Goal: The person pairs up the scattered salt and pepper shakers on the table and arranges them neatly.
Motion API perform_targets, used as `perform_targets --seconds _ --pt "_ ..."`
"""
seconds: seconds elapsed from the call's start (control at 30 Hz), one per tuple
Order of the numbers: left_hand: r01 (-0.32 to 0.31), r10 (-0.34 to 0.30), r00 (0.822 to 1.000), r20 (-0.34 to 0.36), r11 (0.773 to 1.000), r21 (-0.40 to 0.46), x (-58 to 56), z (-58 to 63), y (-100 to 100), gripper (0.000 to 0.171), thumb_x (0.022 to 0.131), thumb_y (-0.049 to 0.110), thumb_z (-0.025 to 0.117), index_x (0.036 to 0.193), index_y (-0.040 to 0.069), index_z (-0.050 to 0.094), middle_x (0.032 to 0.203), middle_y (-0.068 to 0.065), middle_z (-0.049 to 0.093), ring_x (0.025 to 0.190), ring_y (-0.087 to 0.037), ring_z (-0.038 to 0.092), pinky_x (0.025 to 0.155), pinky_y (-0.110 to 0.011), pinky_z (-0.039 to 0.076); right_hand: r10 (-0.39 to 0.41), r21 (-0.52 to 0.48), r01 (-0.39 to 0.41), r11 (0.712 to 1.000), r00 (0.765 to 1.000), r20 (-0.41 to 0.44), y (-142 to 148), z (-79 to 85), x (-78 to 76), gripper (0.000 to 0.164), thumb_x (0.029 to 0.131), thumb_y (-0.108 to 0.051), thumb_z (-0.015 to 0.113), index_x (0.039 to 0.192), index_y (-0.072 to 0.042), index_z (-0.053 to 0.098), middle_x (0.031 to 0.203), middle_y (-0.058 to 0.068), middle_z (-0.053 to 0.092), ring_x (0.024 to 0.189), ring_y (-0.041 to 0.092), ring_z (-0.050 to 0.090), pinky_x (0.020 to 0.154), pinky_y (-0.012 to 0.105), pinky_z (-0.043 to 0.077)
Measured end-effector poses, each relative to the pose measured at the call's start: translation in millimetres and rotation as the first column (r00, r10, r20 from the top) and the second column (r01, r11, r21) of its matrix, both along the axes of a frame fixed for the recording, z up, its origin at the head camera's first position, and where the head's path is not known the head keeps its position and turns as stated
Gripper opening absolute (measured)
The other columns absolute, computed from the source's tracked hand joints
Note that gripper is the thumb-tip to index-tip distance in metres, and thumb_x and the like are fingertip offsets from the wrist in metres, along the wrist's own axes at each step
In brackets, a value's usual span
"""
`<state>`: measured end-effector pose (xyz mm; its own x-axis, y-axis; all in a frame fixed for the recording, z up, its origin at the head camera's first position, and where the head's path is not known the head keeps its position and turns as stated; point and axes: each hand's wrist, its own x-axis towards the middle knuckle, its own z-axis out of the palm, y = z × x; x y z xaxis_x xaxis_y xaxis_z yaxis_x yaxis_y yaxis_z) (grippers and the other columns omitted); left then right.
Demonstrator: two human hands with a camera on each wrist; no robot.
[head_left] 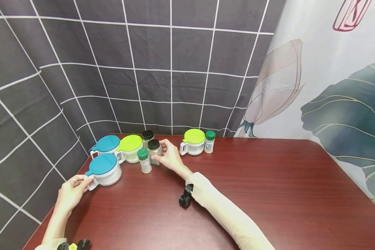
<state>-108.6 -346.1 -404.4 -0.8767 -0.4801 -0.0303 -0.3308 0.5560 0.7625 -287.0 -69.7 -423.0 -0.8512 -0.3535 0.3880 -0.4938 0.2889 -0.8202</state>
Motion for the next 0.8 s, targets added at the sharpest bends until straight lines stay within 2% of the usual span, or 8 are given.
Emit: perform_targets --seconds 0.23,0.47,0.53,0.8 --pt "-0.044 0.043 0.999 -0.007 0.998 -0.051 1.5 1.4 6.1 0.045 0.094 0.042 0.057 0.111 0.000 0.060 0.096 -0.012 0.073 0.065 0.014 0.051 0.059 -0.014 0.040 -0.025 0.008 0.025 1.000 1.000 0.003 -0.3 2.5 3.1 0.050 0.070 -0.008 0.084 0.112 -0.003 0.058 0.103 0.016 0.069 0.093 0.028 0.069 0.082 0.034 0.056" --pt "-0.077 0.075 0.996 -0.040 0.996 -0.054 3.0 -0.7 9.1 0.046 0.093 0.043 0.057 0.112 0.001 0.061 0.090 -0.004 0.074 0.064 0.016 0.051 0.059 -0.012 0.041 -0.061 0.031 0.061 0.998 0.998 0.008 -1.0 4.3 6.2 0.050 0.069 -0.010 0.085 0.111 -0.003 0.059 0.102 0.015 0.069 0.092 0.027 0.068 0.080 0.031 0.055" --pt "-0.090 0.086 0.995 -0.047 0.992 -0.083 2.8 -0.6 9.9 0.044 0.093 0.043 0.058 0.110 0.002 0.062 0.089 -0.004 0.074 0.063 0.015 0.049 0.058 -0.015 0.039 -0.066 0.036 0.065 0.997 0.998 0.011 -1.0 4.5 6.2 0.050 0.069 -0.010 0.085 0.111 -0.004 0.059 0.103 0.015 0.069 0.092 0.027 0.068 0.080 0.031 0.055" --pt "-0.143 0.136 0.989 -0.064 0.984 -0.105 0.9 0.1 14.7 0.040 0.093 0.040 0.060 0.107 0.002 0.063 0.089 -0.009 0.074 0.060 0.013 0.045 0.059 -0.018 0.035 -0.079 0.006 0.078 0.997 0.996 0.031 1.7 4.0 7.5 0.050 0.068 -0.010 0.085 0.111 -0.003 0.060 0.103 0.015 0.070 0.091 0.027 0.069 0.080 0.030 0.055"
